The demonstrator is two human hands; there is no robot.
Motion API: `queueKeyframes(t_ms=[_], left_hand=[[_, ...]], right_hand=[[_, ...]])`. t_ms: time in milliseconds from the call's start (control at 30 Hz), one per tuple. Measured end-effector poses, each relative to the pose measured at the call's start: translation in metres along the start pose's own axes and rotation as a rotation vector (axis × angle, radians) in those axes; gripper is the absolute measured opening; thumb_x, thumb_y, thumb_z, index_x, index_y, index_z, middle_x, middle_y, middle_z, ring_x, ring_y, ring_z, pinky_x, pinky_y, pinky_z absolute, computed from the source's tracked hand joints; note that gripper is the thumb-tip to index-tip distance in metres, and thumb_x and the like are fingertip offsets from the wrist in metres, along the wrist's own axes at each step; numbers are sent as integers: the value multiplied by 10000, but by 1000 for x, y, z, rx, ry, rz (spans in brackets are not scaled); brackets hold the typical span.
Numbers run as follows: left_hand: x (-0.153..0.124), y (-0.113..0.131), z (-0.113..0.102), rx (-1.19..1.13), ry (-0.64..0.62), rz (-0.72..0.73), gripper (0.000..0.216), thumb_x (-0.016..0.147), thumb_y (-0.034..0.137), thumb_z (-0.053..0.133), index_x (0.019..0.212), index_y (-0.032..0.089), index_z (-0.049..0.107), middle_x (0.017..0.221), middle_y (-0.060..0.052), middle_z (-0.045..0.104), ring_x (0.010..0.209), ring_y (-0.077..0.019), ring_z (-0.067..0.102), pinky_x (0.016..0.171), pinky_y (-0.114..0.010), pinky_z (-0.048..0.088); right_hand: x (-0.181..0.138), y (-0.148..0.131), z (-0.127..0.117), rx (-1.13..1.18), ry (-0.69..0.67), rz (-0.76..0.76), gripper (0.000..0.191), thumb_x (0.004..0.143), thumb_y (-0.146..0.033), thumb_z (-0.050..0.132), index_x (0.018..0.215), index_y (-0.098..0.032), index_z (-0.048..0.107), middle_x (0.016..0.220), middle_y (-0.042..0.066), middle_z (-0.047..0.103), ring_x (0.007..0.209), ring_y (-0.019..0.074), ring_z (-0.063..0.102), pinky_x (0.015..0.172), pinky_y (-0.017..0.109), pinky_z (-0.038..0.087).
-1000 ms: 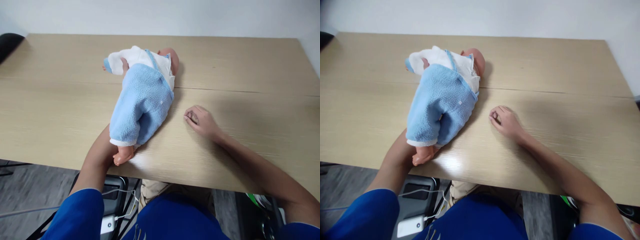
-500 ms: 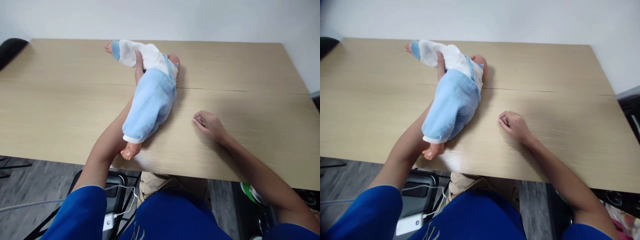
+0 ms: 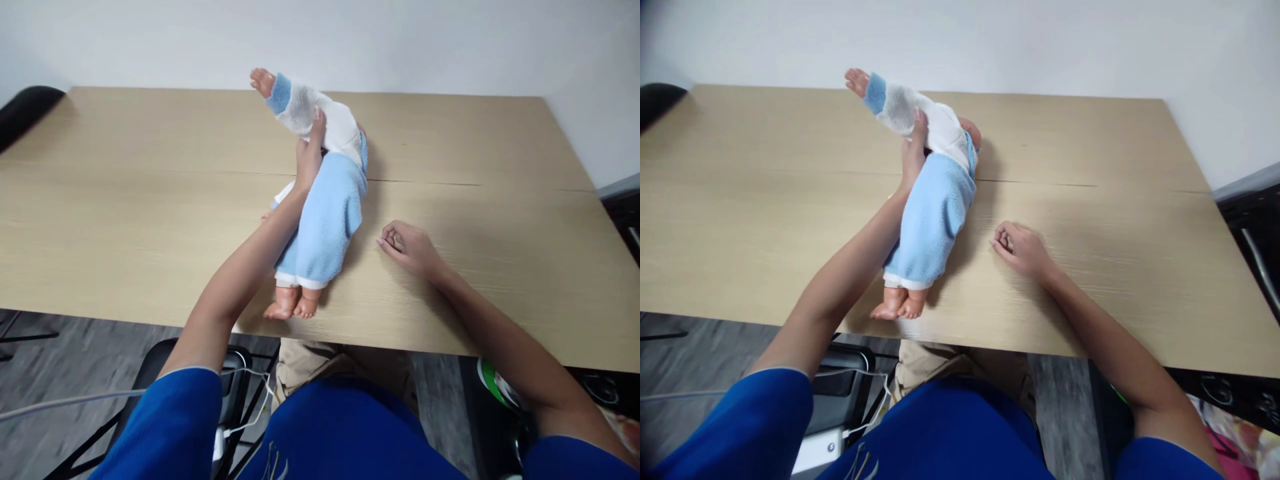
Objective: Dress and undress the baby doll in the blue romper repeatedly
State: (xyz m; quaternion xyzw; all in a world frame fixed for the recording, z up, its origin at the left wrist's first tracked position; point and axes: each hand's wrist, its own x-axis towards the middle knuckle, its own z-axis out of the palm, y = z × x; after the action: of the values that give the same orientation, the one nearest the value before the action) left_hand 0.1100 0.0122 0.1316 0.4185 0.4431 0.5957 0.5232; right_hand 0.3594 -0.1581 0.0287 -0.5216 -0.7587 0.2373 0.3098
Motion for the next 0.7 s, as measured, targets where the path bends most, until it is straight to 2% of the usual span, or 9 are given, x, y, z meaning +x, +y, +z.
queueKeyframes(t_ms=[100,167,267,333,400,433,533,600,700], left_hand=[[14,-23,-2,73,-149,149,594,1243,787,642,1423,252,827,1524,-87,919,1678,-311,741,1461,-467,575],[20,-36,-2,167,-207,171,776,1131,991,625,1452,315,831,1486,-39,935,1741,-338,670,1469,-535,556],[23,-50,4,289,-277,198,915,1069,1083,546,1565,352,786,1506,31,926,1781,-299,564,1516,-543,468],[22,-57,12,330,-324,258,911,1083,1034,555,1582,302,764,1611,5,887,1741,-294,581,1520,-518,441],[20,-65,24,357,-395,334,888,1085,969,606,1565,237,754,1711,-79,834,1694,-327,642,1491,-512,463],[18,-69,30,373,-434,368,865,1086,935,626,1564,225,744,1736,-107,817,1671,-341,668,1477,-515,477],[14,-83,48,458,-557,444,744,1101,806,673,1588,245,719,1748,-98,808,1623,-327,695,1470,-520,489],[12,-90,58,546,-655,479,675,1084,685,758,1554,200,744,1713,-153,817,1593,-355,714,1441,-540,506],[10,-93,64,688,-797,533,624,978,469,900,1484,122,787,1600,-247,842,1520,-439,758,1354,-563,557]], right_hand=[[1,0,1,6,53,6,296,1059,-429,811,971,-310,554,765,-40,586,663,203,505,725,392,420],[2,1,2,20,92,-11,377,1056,-434,826,903,-312,504,758,-38,553,681,201,496,730,391,411],[4,5,2,71,176,-13,472,1078,-443,825,817,-305,456,793,0,582,743,218,547,750,401,428],[7,11,2,159,244,35,484,1060,-468,855,804,-300,480,831,14,616,759,218,563,733,395,444],[10,19,2,337,299,125,461,991,-505,927,849,-300,539,925,21,683,753,204,587,694,377,484],[11,23,1,443,322,172,457,940,-520,973,893,-301,575,1004,26,726,763,198,619,680,368,521],[15,34,-5,706,394,273,509,833,-563,1068,1089,-324,699,1266,33,807,899,204,759,726,351,662],[18,39,-13,831,427,302,555,867,-668,1041,1223,-360,749,1371,30,837,1029,220,823,800,348,723],[22,46,-30,959,369,336,611,1026,-902,778,1325,-368,767,1491,64,878,1196,264,884,953,425,764]])
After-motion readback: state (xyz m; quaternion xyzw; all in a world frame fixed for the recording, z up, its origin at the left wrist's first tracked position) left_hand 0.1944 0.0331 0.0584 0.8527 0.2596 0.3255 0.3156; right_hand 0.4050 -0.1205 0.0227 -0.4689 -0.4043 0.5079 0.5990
